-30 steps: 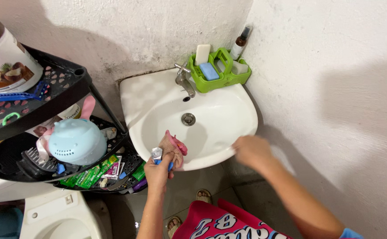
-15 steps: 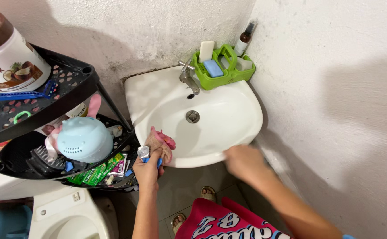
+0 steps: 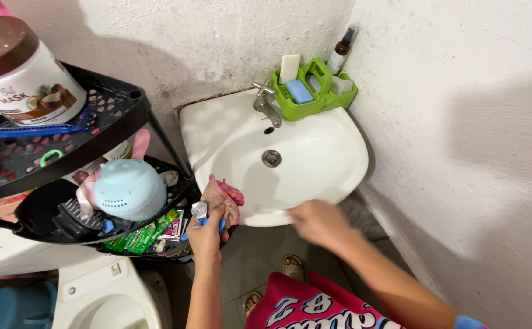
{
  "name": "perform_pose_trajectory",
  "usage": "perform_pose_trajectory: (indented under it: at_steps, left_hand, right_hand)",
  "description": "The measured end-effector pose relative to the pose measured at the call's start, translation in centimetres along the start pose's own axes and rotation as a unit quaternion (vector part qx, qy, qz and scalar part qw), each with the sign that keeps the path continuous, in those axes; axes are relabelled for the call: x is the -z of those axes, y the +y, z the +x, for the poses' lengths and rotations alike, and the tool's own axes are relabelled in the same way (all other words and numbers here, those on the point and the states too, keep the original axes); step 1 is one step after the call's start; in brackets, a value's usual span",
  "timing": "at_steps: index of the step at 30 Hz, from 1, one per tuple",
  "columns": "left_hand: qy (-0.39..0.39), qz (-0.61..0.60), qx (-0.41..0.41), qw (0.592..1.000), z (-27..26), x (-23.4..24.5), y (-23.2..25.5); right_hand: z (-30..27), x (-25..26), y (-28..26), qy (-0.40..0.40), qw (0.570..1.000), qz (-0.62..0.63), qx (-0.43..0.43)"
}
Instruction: The person scrubs the interior of a white bathroom sink using a toothbrush and a pink cloth. They repeatedly scrub the basin and the area around the faucet while holding the cloth in the other hand.
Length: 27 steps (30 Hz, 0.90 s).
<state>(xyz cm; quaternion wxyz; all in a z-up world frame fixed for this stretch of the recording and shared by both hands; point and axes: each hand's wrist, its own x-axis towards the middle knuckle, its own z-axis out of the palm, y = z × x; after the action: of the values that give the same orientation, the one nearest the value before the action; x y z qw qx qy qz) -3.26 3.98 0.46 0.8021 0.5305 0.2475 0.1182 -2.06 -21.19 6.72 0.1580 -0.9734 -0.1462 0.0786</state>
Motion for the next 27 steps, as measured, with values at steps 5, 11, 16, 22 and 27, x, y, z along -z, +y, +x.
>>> perform_pose_trajectory:
  at_steps: [5,11,16,22,27]
  left_hand:
    - [0.012,-0.005,0.003,1.0,0.0,1.0,0.4]
    - [0.005,-0.012,-0.007,1.0,0.0,0.6,0.4]
    - [-0.001,-0.007,-0.011,1.0,-0.1,1.0,0.2]
    - [0.01,-0.003,-0.001,1.0,-0.5,1.0,0.4]
    - [0.013,-0.002,0.004,1.0,-0.7,0.3,0.6]
  right_hand:
    - [1.0,3.1,2.7,-0.101,0.972,-0.107,-0.184]
    - [2.5,-2.0,-3.7,-0.111,0.991,0.03,-0.067]
    - [2.1,1.4,-1.1,-0.126,0.986,-0.074,-0.082]
    - [1.6,2.2,-1.9,-0.18,0.964,-0.17,-0.094]
    - [0.3,-1.0,-4.6,-0.007,0.998,-0.021,0.051]
